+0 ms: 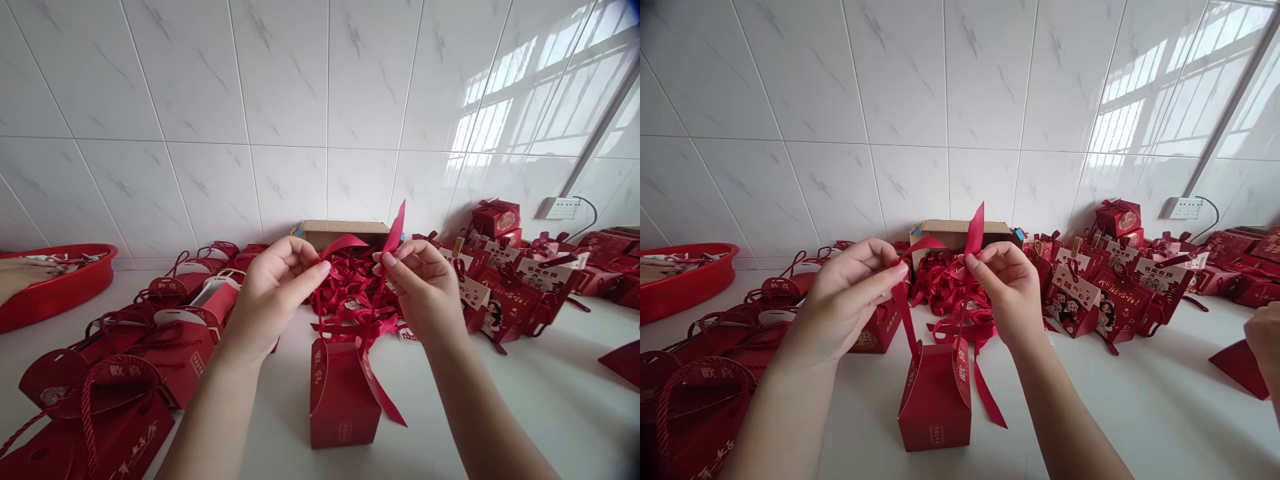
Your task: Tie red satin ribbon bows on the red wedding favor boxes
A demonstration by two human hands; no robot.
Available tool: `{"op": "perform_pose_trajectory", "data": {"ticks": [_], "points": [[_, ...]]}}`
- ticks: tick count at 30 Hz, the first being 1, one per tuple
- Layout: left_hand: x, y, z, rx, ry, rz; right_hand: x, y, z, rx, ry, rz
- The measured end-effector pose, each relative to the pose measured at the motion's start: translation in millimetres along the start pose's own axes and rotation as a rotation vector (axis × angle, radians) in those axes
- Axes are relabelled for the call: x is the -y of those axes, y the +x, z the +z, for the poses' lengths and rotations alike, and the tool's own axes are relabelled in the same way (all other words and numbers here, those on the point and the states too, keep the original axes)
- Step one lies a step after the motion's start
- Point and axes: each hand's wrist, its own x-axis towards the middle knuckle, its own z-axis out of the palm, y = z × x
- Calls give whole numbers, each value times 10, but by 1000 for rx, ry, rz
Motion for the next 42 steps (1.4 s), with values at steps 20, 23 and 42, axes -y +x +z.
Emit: {"op": "perform_pose_trajectory", "data": {"ticks": [20, 23, 42], "points": [[9, 10, 2, -101, -39, 93, 87, -96, 85, -131, -278, -160], [10, 13, 4, -103, -37, 105, 104, -105, 87, -137, -291, -168], [47, 19, 41, -214, 16, 210, 95, -119, 94, -180, -383, -278]]}}
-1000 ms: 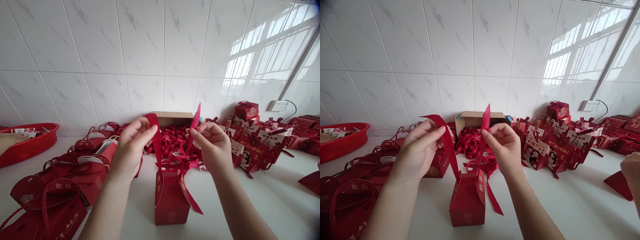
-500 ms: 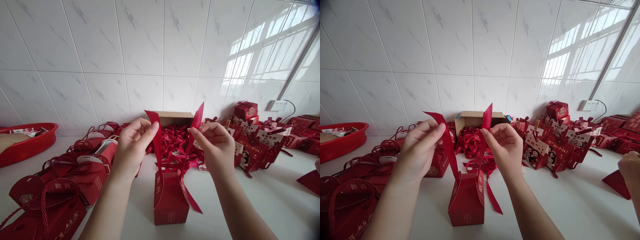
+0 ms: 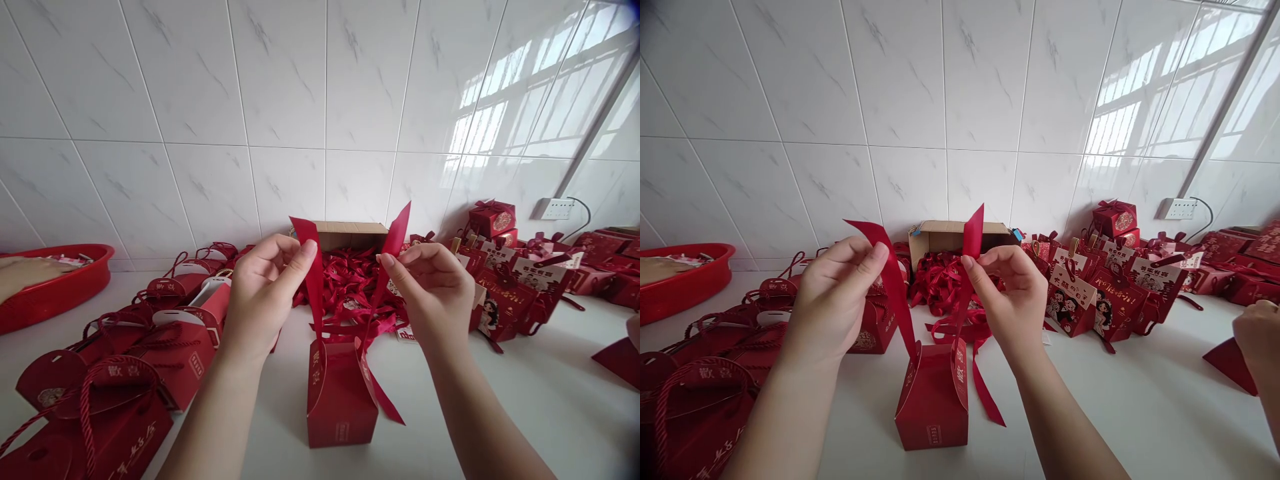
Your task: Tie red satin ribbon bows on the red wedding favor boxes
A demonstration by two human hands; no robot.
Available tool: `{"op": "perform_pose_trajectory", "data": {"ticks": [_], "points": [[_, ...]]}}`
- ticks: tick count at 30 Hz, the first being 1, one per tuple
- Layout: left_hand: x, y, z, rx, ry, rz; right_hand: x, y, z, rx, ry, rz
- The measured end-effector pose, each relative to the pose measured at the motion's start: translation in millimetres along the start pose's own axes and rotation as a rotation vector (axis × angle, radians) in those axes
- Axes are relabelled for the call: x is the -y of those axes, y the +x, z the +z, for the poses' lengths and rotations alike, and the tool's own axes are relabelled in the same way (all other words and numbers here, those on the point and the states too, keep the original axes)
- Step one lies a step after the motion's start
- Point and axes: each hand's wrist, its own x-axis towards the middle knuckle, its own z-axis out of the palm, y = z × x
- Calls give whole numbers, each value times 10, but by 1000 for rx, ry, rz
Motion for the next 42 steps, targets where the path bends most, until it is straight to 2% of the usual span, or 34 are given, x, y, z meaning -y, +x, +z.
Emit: {"op": "perform_pose_trajectory", "data": {"ticks": [8, 14, 18, 23, 26, 32, 35, 38, 42], "points": [[-14, -6, -18, 56, 55, -41, 32, -4, 8, 31, 39, 16], [-20, -27, -9, 261, 117, -112, 34, -20, 20, 338, 63, 229], [-6, -31, 12, 399, 213, -161, 35, -35, 26, 436, 81, 269], [37, -21, 16, 393, 267, -242, 83, -38, 4, 596, 175, 288], [33, -22, 16, 414, 219, -261, 103, -38, -10, 655, 172, 309], [-8, -47, 32, 370, 151, -232, 98, -33, -22, 691, 151, 301], [-6, -47, 33, 352, 147, -231, 85, -32, -35, 711, 147, 352], [0, -36, 29, 369, 168, -232, 91, -32, -32, 701, 144, 417], [-5, -25, 27, 402, 237, -183, 93, -26, -5, 687, 190, 432]]}}
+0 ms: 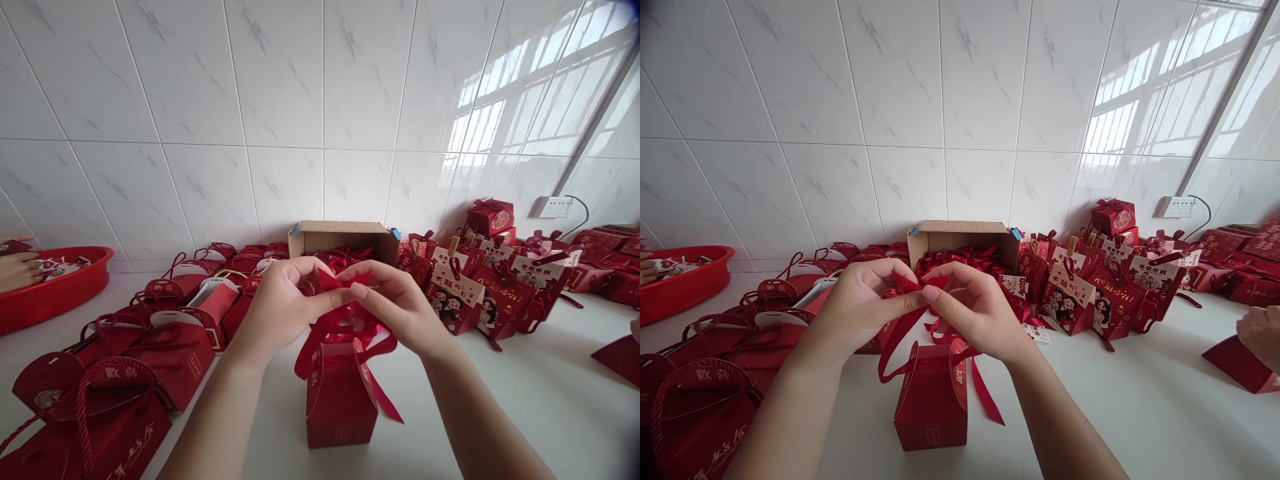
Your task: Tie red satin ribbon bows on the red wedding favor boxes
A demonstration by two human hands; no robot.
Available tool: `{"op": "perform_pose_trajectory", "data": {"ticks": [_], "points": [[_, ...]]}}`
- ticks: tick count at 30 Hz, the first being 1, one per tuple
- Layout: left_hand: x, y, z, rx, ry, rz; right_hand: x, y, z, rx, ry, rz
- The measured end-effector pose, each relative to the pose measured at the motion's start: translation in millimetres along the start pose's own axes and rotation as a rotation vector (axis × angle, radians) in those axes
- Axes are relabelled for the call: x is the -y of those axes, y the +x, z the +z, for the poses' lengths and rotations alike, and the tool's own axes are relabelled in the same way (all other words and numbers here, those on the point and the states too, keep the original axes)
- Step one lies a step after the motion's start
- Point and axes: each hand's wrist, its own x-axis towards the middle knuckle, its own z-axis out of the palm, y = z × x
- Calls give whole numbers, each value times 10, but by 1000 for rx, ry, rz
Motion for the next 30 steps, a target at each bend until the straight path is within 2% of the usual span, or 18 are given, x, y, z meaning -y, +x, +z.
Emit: {"op": "perform_pose_trajectory", "data": {"ticks": [3, 7, 10, 13, 17, 21, 24, 27, 30], "points": [[1, -5, 3, -42, 117, 49, -33, 22, -20, -12, 117, 27], [23, -9, 17, -112, 283, 130, -79, 41, -76, -16, 293, 152], [36, -9, 14, -98, 334, 159, -99, 49, -100, 42, 327, 179], [37, -11, -18, -23, 330, 123, -118, 52, -103, 52, 275, 151], [36, -17, -108, 192, 271, -17, -122, 60, -110, 19, 106, 34], [37, -20, -195, 358, 92, -166, -96, 73, -141, 113, -132, -243], [38, -13, -225, 377, -5, -222, -71, 65, -159, 204, -352, -404], [42, -3, -227, 365, -75, -244, -48, 38, -155, 246, -557, -477], [47, 3, -218, 346, -99, -253, -39, 7, -137, 256, -650, -517]]}}
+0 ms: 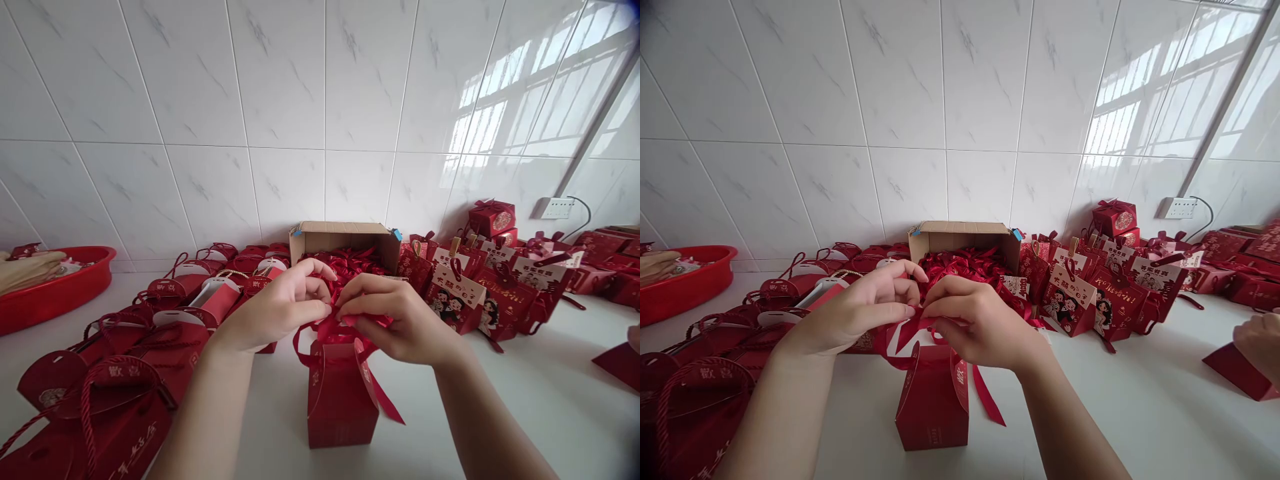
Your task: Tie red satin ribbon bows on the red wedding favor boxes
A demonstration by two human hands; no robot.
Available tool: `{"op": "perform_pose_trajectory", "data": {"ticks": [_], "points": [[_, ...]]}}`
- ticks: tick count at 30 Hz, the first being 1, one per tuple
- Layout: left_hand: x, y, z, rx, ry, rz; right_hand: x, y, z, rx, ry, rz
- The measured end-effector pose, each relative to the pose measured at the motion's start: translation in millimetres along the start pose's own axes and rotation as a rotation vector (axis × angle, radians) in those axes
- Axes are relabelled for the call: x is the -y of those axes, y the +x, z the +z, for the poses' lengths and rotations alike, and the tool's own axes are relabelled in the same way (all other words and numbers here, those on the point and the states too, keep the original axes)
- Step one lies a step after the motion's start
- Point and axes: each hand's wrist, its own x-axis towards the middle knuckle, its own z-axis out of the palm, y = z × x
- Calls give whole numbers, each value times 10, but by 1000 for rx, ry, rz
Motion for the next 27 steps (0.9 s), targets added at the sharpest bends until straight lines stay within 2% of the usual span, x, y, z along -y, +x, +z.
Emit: {"op": "perform_pose_trajectory", "data": {"ticks": [6, 9, 13, 17, 20, 23, 27], "points": [[18, 39, 29, -22, -18, -40, 1, -20, 55, -7, -83, 36], [39, 67, 43, -82, 1, -19, -31, -14, 71, -5, -101, 66], [19, 43, 81, -200, 183, 49, -94, -10, 31, -34, -85, 83], [-41, -28, 171, -213, 419, 192, -164, -22, -25, -100, 60, 129], [-36, -60, 229, -298, 666, 367, -213, -62, -4, -196, 238, 177], [20, -109, 217, -386, 920, 539, -246, -164, 65, -364, 436, 287], [102, -274, 91, -449, 1127, 575, -262, -376, 145, -569, 640, 510]]}}
